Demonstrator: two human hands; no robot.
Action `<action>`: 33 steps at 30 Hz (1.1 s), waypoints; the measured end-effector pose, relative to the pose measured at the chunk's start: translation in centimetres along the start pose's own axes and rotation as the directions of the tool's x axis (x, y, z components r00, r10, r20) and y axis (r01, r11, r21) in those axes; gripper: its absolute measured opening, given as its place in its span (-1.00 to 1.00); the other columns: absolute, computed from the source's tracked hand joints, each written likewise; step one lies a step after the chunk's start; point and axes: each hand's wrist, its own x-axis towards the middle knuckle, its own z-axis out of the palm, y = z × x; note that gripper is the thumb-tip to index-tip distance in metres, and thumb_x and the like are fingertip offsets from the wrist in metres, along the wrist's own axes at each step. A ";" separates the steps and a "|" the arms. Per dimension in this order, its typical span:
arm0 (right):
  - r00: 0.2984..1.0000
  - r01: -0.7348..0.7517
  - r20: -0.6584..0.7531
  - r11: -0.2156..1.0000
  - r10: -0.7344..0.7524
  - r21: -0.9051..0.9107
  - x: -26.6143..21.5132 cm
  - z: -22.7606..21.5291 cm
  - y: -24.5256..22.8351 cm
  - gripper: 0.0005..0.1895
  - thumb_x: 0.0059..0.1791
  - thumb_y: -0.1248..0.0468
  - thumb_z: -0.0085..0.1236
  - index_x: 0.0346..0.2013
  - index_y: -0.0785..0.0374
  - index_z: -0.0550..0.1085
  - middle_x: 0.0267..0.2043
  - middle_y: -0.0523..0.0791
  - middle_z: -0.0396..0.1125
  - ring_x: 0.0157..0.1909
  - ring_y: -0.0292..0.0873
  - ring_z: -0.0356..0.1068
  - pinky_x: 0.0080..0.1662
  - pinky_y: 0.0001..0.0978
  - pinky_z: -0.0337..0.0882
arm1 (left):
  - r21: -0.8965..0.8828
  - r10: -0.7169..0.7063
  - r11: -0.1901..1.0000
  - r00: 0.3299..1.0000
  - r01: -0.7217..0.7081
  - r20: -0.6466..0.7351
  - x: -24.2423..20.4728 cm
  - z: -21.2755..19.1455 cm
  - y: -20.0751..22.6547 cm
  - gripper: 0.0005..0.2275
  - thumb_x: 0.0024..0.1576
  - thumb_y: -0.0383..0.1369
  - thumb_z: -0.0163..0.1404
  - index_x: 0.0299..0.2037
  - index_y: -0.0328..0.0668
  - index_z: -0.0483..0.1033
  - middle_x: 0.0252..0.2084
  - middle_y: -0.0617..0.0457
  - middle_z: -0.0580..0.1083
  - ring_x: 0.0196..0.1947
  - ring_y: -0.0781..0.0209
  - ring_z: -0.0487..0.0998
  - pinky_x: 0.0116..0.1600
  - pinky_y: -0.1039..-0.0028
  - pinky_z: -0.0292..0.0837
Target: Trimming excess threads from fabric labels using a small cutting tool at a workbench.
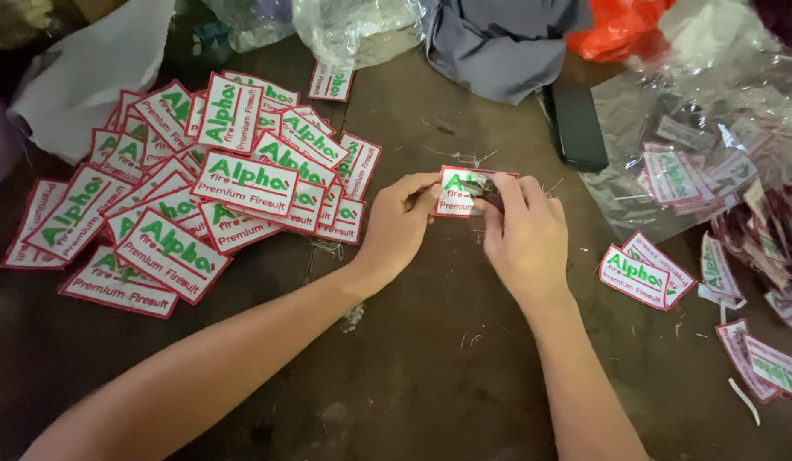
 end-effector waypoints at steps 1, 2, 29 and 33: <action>1.000 0.000 -0.001 1.000 0.000 0.007 -0.1 0.1 0.0 -0.67 0.13 -0.01 0.13 0.07 0.10 0.42 -0.24 -0.17 0.27 -0.19 -0.06 0.47 -0.16 -0.22 0.44 | -0.003 -0.018 1.000 1.000 0.018 0.001 0.0 0.0 0.1 -0.75 0.32 -0.43 -0.09 0.10 -0.46 0.50 -0.26 -0.12 0.47 -0.34 0.24 0.54 -0.21 0.47 0.51; 1.000 -0.001 -0.001 1.000 0.001 0.013 -0.2 0.1 0.0 -0.67 0.15 -0.03 0.05 0.05 0.10 0.41 -0.24 -0.17 0.26 -0.19 -0.07 0.46 -0.15 -0.24 0.44 | -0.005 -0.037 0.999 0.999 0.037 0.003 0.0 0.0 0.1 -0.74 0.32 -0.42 -0.09 0.10 -0.44 0.51 -0.20 -0.15 0.49 -0.30 0.22 0.56 -0.16 0.46 0.53; 0.998 0.001 0.062 0.992 -0.009 0.127 -0.1 0.4 -0.6 -0.73 0.09 0.07 0.12 -0.04 0.16 0.41 -0.24 -0.16 0.32 -0.19 -0.02 0.49 -0.18 -0.17 0.46 | 0.008 -0.123 0.992 0.992 0.123 0.000 -0.2 0.1 2.1 -0.76 0.14 -0.48 0.12 0.03 -0.22 0.59 -0.06 -0.14 0.58 -0.01 0.12 0.61 0.09 0.38 0.52; 1.000 -0.007 -0.002 0.998 0.007 0.061 -0.1 0.6 -0.2 -0.75 0.08 0.12 0.16 -0.04 0.14 0.40 -0.25 -0.16 0.30 -0.20 -0.03 0.48 -0.21 -0.17 0.44 | -0.069 -0.125 0.990 0.992 0.126 0.016 0.0 0.3 1.6 -0.70 0.18 -0.53 0.05 0.14 -0.36 0.51 0.00 -0.27 0.53 -0.04 0.09 0.58 0.05 0.41 0.54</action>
